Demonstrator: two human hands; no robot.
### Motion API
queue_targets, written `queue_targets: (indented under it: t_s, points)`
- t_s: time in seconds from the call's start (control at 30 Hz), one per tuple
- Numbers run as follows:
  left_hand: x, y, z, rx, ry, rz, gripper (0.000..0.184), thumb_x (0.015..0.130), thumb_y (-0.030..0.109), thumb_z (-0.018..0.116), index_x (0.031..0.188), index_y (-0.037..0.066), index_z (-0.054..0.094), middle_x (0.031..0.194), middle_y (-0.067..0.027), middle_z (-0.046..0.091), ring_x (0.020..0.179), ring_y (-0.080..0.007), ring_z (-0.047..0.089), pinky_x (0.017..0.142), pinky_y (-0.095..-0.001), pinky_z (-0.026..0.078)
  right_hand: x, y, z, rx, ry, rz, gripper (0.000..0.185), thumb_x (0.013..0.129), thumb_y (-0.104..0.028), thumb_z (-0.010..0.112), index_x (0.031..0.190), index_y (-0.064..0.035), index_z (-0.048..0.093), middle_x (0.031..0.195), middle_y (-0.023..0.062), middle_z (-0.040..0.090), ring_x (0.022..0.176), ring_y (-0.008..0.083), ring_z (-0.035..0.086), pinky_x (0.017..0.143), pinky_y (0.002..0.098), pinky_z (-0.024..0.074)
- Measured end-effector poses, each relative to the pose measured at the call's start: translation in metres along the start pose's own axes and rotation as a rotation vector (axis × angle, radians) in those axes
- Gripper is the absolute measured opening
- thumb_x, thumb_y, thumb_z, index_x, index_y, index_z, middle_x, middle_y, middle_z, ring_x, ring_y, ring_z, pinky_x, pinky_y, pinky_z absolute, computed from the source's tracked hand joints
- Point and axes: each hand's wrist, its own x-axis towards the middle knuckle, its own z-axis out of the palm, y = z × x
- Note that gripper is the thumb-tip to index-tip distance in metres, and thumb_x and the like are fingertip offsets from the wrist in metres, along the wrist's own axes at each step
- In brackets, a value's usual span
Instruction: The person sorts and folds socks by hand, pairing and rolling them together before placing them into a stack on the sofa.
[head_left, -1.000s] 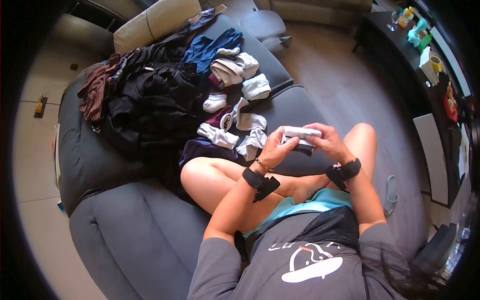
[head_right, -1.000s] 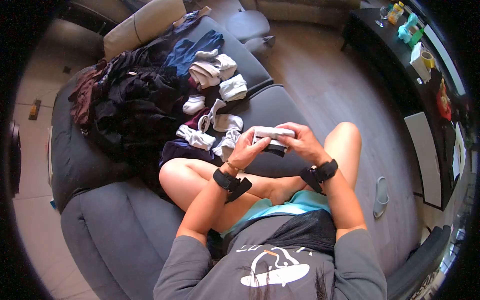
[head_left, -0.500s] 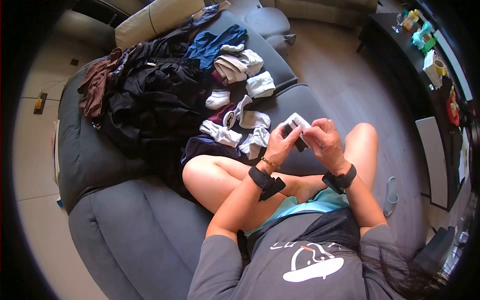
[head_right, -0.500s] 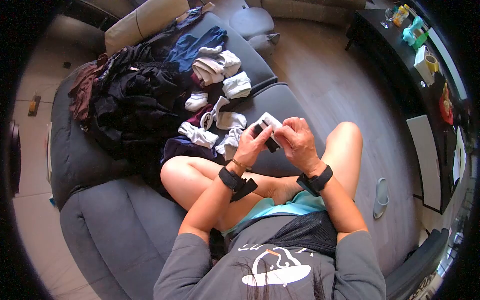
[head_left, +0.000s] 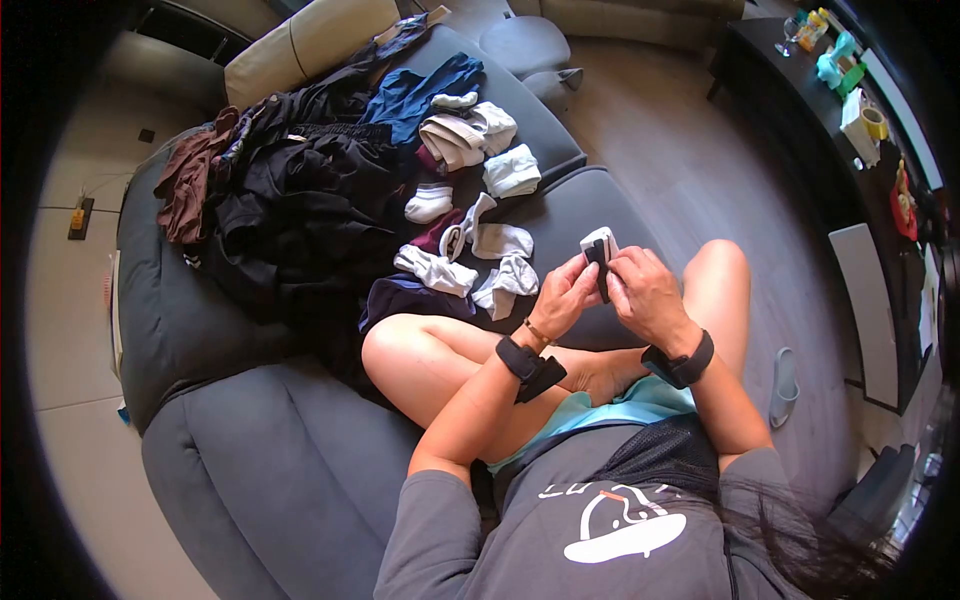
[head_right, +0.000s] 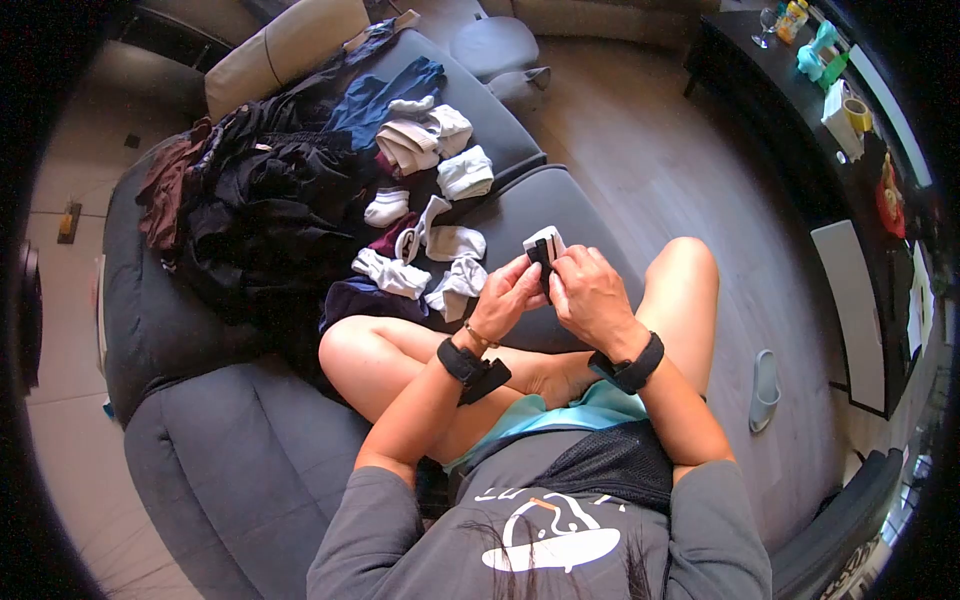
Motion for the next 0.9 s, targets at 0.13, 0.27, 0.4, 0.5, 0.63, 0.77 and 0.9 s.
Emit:
queue_targets:
  t_s: [0.13,0.27,0.4,0.5,0.63,0.77,0.9]
  points:
    - [-0.002,0.001,0.004,0.155,0.023,0.082,0.032,0.095,0.019,0.051,0.122,0.003,0.048,0.104,0.0002,0.058,0.091,-0.0059,0.054,0.074,-0.0216,0.051,-0.004,0.002,0.006,0.087,0.005,0.027,0.012,0.077,-0.005,0.056,0.087,0.0011,0.056,0.089,0.017,0.055,0.083,0.0342,0.056,0.075,0.041,0.0469]
    - [0.001,-0.008,0.001,0.134,0.054,0.081,0.032,0.093,0.016,0.052,0.12,0.0,0.049,0.105,-0.0048,0.058,0.094,-0.01,0.055,0.074,-0.0238,0.051,-0.004,0.002,0.007,0.283,-0.025,0.199,0.013,0.079,-0.004,0.055,0.091,0.0018,0.054,0.09,0.0178,0.055,0.082,0.0348,0.057,0.073,0.0405,0.0472]
    - [0.009,-0.017,-0.005,0.303,0.159,0.211,0.024,0.094,0.017,0.052,0.113,0.002,0.051,0.098,-0.0002,0.057,0.086,-0.0057,0.053,0.067,-0.0204,0.047,-0.004,0.001,0.007,0.579,-0.084,0.342,0.013,0.082,-0.005,0.055,0.094,0.0013,0.053,0.087,0.0156,0.053,0.079,0.03,0.057,0.073,0.036,0.0467]
    - [0.015,-0.022,-0.006,0.307,0.296,0.237,0.018,0.094,0.017,0.051,0.106,0.003,0.053,0.09,0.0007,0.057,0.078,-0.0052,0.051,0.062,-0.0202,0.045,-0.007,0.002,0.017,0.614,-0.101,0.186,0.013,0.085,-0.004,0.055,0.096,0.0013,0.053,0.088,0.0122,0.054,0.079,0.0224,0.056,0.075,0.0318,0.0461]
    - [0.016,-0.025,-0.008,0.224,0.428,0.229,0.014,0.095,0.015,0.046,0.095,0.004,0.055,0.08,0.001,0.057,0.069,-0.0069,0.052,0.06,-0.0213,0.044,-0.01,0.008,0.029,1.069,-0.164,0.358,0.014,0.09,-0.002,0.052,0.103,-0.0004,0.054,0.093,0.0028,0.057,0.087,0.01,0.053,0.08,0.0259,0.0444]
    - [0.019,-0.025,-0.012,0.285,0.463,0.231,0.014,0.093,0.009,0.042,0.095,0.003,0.054,0.078,-0.0014,0.057,0.067,-0.0095,0.054,0.058,-0.0242,0.046,-0.008,0.007,0.021,1.372,-0.176,0.448,0.015,0.092,-0.006,0.052,0.107,-0.0022,0.052,0.095,0.0007,0.057,0.088,0.0073,0.054,0.082,0.0236,0.0455]
    - [0.018,-0.017,-0.009,0.362,0.498,0.183,0.015,0.092,0.008,0.043,0.099,0.001,0.054,0.08,-0.0025,0.057,0.071,-0.0098,0.054,0.063,-0.0254,0.046,-0.006,0.011,0.018,1.473,-0.23,0.568,0.016,0.093,-0.009,0.052,0.107,-0.0029,0.05,0.093,-0.0005,0.056,0.087,0.0059,0.053,0.077,0.0224,0.0461]
